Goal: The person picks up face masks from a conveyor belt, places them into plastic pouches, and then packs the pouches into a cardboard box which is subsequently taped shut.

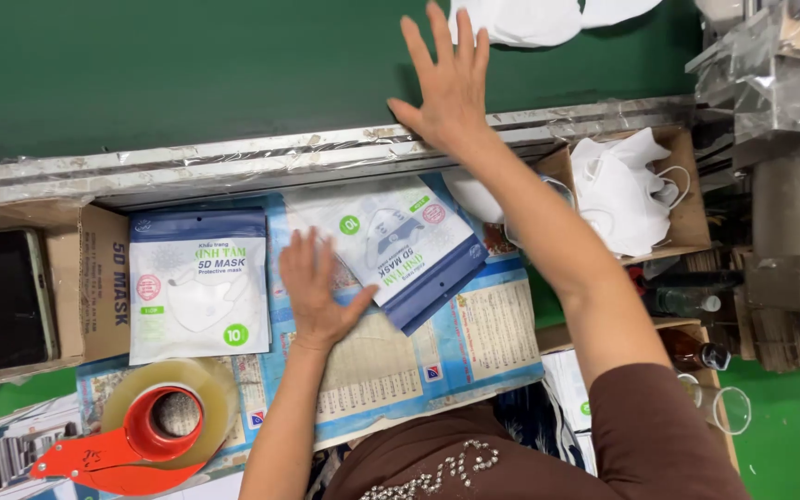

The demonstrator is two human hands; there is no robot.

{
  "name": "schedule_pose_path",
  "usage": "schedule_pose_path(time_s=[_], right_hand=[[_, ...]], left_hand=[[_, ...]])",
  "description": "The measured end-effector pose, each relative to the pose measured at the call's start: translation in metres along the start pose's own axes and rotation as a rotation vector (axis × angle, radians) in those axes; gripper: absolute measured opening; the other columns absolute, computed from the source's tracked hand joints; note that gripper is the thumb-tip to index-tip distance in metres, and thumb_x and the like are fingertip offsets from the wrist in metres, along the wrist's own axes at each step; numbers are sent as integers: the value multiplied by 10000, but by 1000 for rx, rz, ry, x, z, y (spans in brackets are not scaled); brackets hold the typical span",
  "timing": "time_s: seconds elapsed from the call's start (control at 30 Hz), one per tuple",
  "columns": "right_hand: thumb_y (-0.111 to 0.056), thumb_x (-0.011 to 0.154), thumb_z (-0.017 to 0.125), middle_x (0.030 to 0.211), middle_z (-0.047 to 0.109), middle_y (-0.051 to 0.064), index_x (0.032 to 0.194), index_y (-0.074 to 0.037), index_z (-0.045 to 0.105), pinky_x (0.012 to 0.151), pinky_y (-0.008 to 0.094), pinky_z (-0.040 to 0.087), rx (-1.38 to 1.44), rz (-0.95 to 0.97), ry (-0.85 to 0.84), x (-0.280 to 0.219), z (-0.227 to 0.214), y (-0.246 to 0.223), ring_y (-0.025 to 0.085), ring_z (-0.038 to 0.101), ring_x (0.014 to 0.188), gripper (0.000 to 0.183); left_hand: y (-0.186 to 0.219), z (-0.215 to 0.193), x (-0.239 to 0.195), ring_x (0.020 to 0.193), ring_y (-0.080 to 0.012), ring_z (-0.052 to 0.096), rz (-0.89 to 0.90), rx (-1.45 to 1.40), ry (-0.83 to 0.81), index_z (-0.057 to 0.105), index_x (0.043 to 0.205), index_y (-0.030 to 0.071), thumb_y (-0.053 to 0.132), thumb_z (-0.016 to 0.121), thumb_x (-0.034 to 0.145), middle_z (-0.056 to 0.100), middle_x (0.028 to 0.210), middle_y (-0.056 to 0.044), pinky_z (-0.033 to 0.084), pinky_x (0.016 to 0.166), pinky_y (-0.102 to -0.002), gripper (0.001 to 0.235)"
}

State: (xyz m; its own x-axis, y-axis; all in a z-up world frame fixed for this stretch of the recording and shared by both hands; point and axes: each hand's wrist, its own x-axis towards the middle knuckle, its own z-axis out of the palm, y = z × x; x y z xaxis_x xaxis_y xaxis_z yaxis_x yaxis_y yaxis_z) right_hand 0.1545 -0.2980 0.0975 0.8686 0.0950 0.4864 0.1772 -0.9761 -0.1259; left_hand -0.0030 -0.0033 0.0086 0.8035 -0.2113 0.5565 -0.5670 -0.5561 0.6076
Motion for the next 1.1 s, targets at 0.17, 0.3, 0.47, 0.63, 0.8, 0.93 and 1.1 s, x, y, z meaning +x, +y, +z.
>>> schedule_pose_path(time_s=[0.17,0.3,0.47,0.63,0.8,0.93,1.1], right_hand=[[-642,787,824,1483,445,314,1515,-65,424,1118,797,112,-179,392,-334,59,25,66,541,283,1408,1012],[-526,683,852,1433,526,243,1361,-112,542,965,772,250,-20,529,-173,59,24,112,550,312,1384,853],[-127,928,707,1124,700,197,1180,-60,670,778,565,494,-213,230,-77,24,70,171,413,645,1032,264],[-109,988,742,1043,713,89,1197,-18,688,836,388,538,867,334,-10,-11,-42,84,227,664,924,235],[-113,910,772,1064,725,49,1202,15,658,875,324,579,1444,600,-115,-163,-83,-28,147,694,966,339],[-93,861,830,1175,695,28,1374,20,565,956,305,543,1302,594,-328,-248,-77,-82,119,646,1055,588],[-65,766,873,1357,582,94,1463,16,515,1128,336,463,1277,370,-314,-276,-114,-88,167,578,1285,789]], left_hand=[[-4,12,-8,1507,-387,368,189,105,-448,553,1478,155,585,708,882,487,1577,-117,193,1252,-614,751],[-1,10,0,1485,-387,368,169,101,-462,584,1437,147,609,692,867,486,1556,-137,199,1233,-613,741],[2,8,2,1479,-391,358,148,63,-484,588,1423,128,597,699,843,483,1541,-144,190,1230,-612,754],[6,0,9,1498,-396,348,49,-74,-480,548,1436,47,560,779,780,497,1531,-182,183,1244,-571,864],[21,-7,16,1404,-324,499,-338,-646,-267,472,1470,-15,402,870,743,540,1492,-189,397,1135,-406,927],[57,-15,9,975,-224,725,-637,-849,-430,751,1121,-4,229,883,808,788,1091,-124,597,870,-323,412],[53,-31,-39,955,-158,763,-331,-683,-484,727,1084,47,172,850,792,784,1053,-80,602,873,-306,340]])
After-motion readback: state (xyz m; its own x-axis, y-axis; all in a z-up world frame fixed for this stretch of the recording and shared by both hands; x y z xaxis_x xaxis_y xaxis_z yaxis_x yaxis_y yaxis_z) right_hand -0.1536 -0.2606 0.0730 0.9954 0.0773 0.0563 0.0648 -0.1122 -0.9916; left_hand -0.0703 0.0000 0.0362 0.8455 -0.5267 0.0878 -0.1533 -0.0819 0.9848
